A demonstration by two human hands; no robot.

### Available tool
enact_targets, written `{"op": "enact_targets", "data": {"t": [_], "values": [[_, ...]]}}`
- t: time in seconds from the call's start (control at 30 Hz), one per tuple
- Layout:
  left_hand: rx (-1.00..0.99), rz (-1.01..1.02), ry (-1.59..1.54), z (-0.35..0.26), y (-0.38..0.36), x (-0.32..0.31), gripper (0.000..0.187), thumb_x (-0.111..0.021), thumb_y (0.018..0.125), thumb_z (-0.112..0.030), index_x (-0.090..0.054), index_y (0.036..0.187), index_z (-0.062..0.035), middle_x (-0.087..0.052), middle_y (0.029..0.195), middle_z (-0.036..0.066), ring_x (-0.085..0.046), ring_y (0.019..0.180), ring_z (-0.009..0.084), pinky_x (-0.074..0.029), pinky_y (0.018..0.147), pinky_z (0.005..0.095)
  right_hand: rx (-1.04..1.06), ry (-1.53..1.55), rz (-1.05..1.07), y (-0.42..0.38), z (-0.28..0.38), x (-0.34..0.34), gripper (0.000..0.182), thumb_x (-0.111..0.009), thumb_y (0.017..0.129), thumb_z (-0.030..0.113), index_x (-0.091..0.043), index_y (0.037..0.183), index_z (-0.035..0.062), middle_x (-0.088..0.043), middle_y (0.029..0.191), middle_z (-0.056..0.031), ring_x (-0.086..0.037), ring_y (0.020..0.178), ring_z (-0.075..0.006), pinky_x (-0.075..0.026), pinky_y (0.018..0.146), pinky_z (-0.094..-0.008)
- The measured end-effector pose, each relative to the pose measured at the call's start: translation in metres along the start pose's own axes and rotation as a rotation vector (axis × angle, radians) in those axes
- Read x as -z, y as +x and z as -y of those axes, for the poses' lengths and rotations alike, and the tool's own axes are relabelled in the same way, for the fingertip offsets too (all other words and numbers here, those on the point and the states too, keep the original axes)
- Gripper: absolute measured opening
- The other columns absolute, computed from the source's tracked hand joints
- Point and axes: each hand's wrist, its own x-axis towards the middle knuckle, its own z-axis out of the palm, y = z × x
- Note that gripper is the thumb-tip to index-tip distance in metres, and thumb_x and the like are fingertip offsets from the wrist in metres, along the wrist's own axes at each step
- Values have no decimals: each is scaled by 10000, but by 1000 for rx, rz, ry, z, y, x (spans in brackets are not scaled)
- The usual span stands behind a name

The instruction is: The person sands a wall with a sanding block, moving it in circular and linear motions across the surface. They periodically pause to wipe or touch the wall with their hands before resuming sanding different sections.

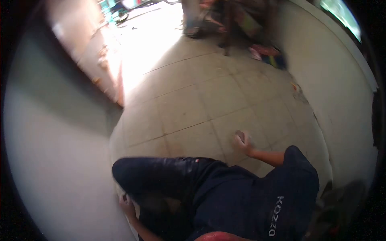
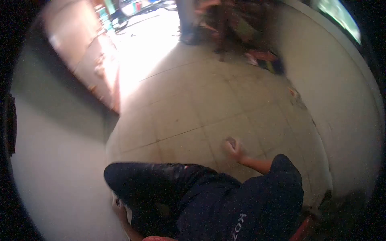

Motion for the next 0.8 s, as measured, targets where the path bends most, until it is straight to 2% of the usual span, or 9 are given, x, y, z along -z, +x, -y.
{"op": "enact_targets", "data": {"t": [0.07,0.13,0.2,0.3,0.43,0.47,0.57,0.77,0.8], "values": [[-251,-111,95,-46,-26,10,461,-705,944,-343,-655,1157,62,-696,911,76,-626,801,188,-497,714,361,13,-114,-168,-98,-39,92,287,-614,1006,301,-582,1136,48,-619,1090,-188,-626,924,-352,-485,840,-467],[-203,46,3,-57,-5,22,488,-740,901,-334,-658,1162,70,-708,947,100,-638,857,191,-506,746,361,-97,-665,-42,-164,-73,110,259,-645,964,288,-591,1141,107,-582,1219,-135,-590,1083,-344,-405,979,-531],[-136,98,107,-38,24,33,399,-703,875,-212,-670,1152,73,-721,965,131,-659,911,237,-504,805,368,-103,-711,-105,-189,-103,87,255,-653,955,292,-591,1139,128,-568,1245,-118,-561,1143,-335,-359,1015,-557],[-228,-27,337,-110,8,32,380,-560,810,-11,-677,1158,88,-724,1041,228,-679,980,330,-495,891,388,-6,-707,-193,-197,-136,86,253,-657,943,289,-589,1145,153,-555,1262,-107,-530,1203,-336,-324,1043,-578],[-413,48,451,-189,70,37,395,-491,866,-17,-666,1207,81,-717,1135,247,-683,1080,342,-488,975,399,-19,-638,-144,-197,-122,102,258,-640,948,269,-583,1174,160,-552,1258,-112,-524,1212,-348,-345,1034,-564],[-579,101,372,-247,68,23,363,-524,883,-32,-671,1198,72,-721,1125,233,-684,1047,320,-495,955,388,-28,-631,-152,-194,-125,104,258,-640,948,269,-583,1174,160,-552,1258,-112,-524,1212,-348,-345,1034,-564],[-723,136,231,-404,64,-35,304,-609,1043,-226,-684,1103,63,-722,1043,152,-644,989,217,-483,939,368,41,-636,-204,-209,-128,96,281,-636,951,277,-583,1205,171,-544,1271,-115,-508,1254,-348,-352,1049,-565],[-1303,279,377,-593,59,-146,263,-613,1037,-233,-694,1148,-9,-739,1074,135,-688,1018,229,-497,881,356,38,-691,-277,-206,-143,92,297,-668,914,297,-614,1171,158,-571,1266,-97,-526,1259,-313,-356,1038,-543],[-1296,336,463,-617,50,-163,257,-631,1024,-244,-707,1142,-28,-747,1046,127,-697,997,227,-502,874,352,37,-710,-268,-205,-140,95,317,-662,920,305,-615,1193,149,-565,1290,-103,-518,1273,-318,-358,1040,-540]]}}
